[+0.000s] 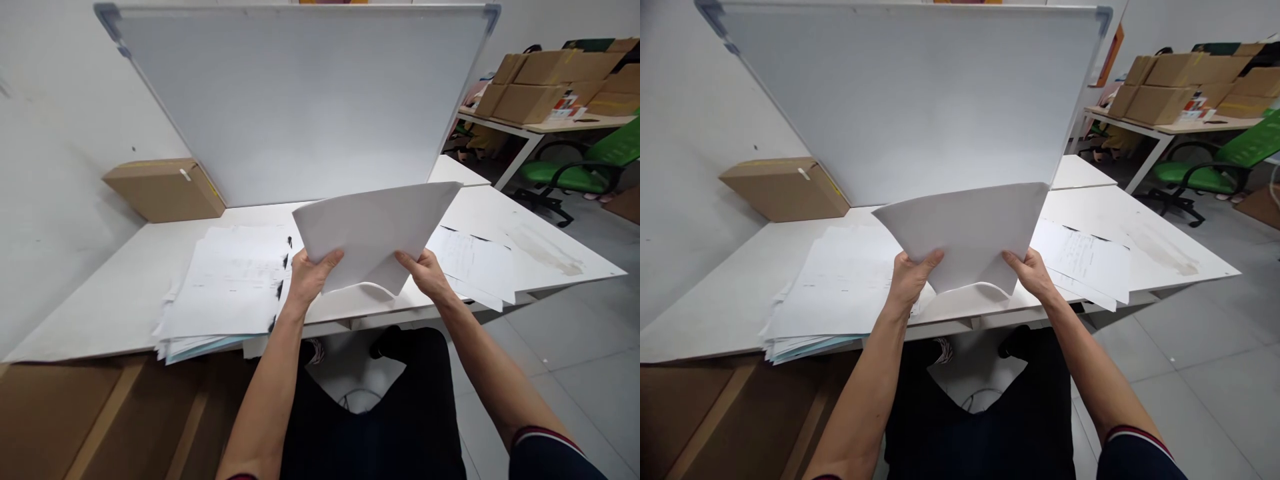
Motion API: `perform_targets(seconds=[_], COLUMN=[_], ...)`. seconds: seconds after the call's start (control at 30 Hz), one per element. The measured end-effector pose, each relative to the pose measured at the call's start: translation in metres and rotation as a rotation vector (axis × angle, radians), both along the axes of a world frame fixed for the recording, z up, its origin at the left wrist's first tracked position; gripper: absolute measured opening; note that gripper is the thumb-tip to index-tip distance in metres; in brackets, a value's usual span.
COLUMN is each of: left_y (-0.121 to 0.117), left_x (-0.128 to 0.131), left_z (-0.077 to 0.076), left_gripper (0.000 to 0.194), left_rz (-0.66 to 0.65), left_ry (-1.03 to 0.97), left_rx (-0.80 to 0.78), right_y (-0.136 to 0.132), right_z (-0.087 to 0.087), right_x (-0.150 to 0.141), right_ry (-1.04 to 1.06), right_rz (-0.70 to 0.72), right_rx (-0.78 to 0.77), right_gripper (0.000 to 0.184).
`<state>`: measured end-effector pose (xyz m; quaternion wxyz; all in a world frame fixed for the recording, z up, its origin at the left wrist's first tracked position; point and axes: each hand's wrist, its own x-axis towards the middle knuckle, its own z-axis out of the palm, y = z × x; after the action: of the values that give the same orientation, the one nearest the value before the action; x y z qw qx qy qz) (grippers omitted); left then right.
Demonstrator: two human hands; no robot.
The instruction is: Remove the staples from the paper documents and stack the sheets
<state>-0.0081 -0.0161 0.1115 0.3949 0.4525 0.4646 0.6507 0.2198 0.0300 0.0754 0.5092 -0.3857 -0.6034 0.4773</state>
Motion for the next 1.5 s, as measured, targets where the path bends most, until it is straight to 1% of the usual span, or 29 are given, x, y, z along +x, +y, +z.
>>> perform_targets(seconds=[0.13, 0.27, 0.43, 0.57, 0.7, 0.77, 0.83, 0.9, 0.93, 1.0, 1.07, 1.17, 1.23, 1.33, 1.4, 1.5], left_y=[0.001, 0.001, 0.002, 0.004, 0.003, -0.002, -0.011, -0.023, -0.031, -0.047, -0.062, -0.078, -0.085, -0.089, -0.089, -0.089], left_x=[0.002, 0.002, -0.002, -0.005, -0.011, -0.013, -0.014, -0.013, -0.012, -0.008, -0.004, 0.002, 0.005, 0.005, 0.003, -0.001], left_z=[0.002, 0.002, 0.001, -0.001, -0.005, -0.010, -0.018, -0.029, -0.035, -0.048, -0.061, -0.079, -0.087, -0.095, -0.097, -0.096], left_gripper=[0.036, 0.034, 0.035, 0.034, 0.033, 0.031, 0.027, 0.025, 0.027, 0.031, 0.034, 0.036, 0.038, 0.042, 0.045, 0.049], left_rz=[0.005, -0.005, 0.035, -0.011, -0.090, -0.112, -0.114, -0.120, -0.128, -0.167, -0.236, -0.347, -0.375, -0.366, -0.349, -0.323], left_ry=[-0.001, -0.071, -0.145, -0.188, -0.160, -0.110, -0.025, 0.080, 0.124, 0.185, 0.231, 0.321, 0.387, 0.483, 0.536, 0.585], left_rx=[0.004, -0.006, 0.000, 0.017, 0.003, -0.039, -0.097, -0.176, -0.226, -0.345, -0.472, -0.594, -0.625, -0.641, -0.631, -0.625], right_y=[-0.001, -0.002, -0.006, -0.005, -0.007, -0.014, -0.026, -0.041, -0.049, -0.067, -0.084, -0.106, -0.116, -0.125, -0.125, -0.122], right_z=[0.001, 0.000, -0.008, -0.009, 0.000, 0.006, 0.010, 0.010, 0.008, 0.000, -0.011, -0.029, -0.038, -0.047, -0.049, -0.048], right_x=[-0.001, -0.001, -0.001, 0.002, 0.008, 0.013, 0.019, 0.028, 0.033, 0.044, 0.054, 0.065, 0.069, 0.069, 0.067, 0.065], right_ry=[0.008, 0.015, -0.124, -0.106, -0.072, -0.092, -0.164, -0.266, -0.316, -0.389, -0.425, -0.398, -0.346, -0.265, -0.233, -0.228], right_rz=[0.033, 0.027, 0.031, -0.033, -0.101, -0.128, -0.143, -0.108, -0.066, 0.039, 0.114, 0.140, 0.128, 0.094, 0.085, 0.068], right_rx=[-0.002, -0.019, -0.075, -0.072, -0.116, -0.163, -0.236, -0.340, -0.399, -0.495, -0.552, -0.649, -0.742, -0.836, -0.862, -0.889], right_gripper=[0.024, 0.024, 0.026, 0.026, 0.026, 0.027, 0.029, 0.032, 0.034, 0.036, 0.037, 0.037, 0.038, 0.039, 0.038, 0.037])
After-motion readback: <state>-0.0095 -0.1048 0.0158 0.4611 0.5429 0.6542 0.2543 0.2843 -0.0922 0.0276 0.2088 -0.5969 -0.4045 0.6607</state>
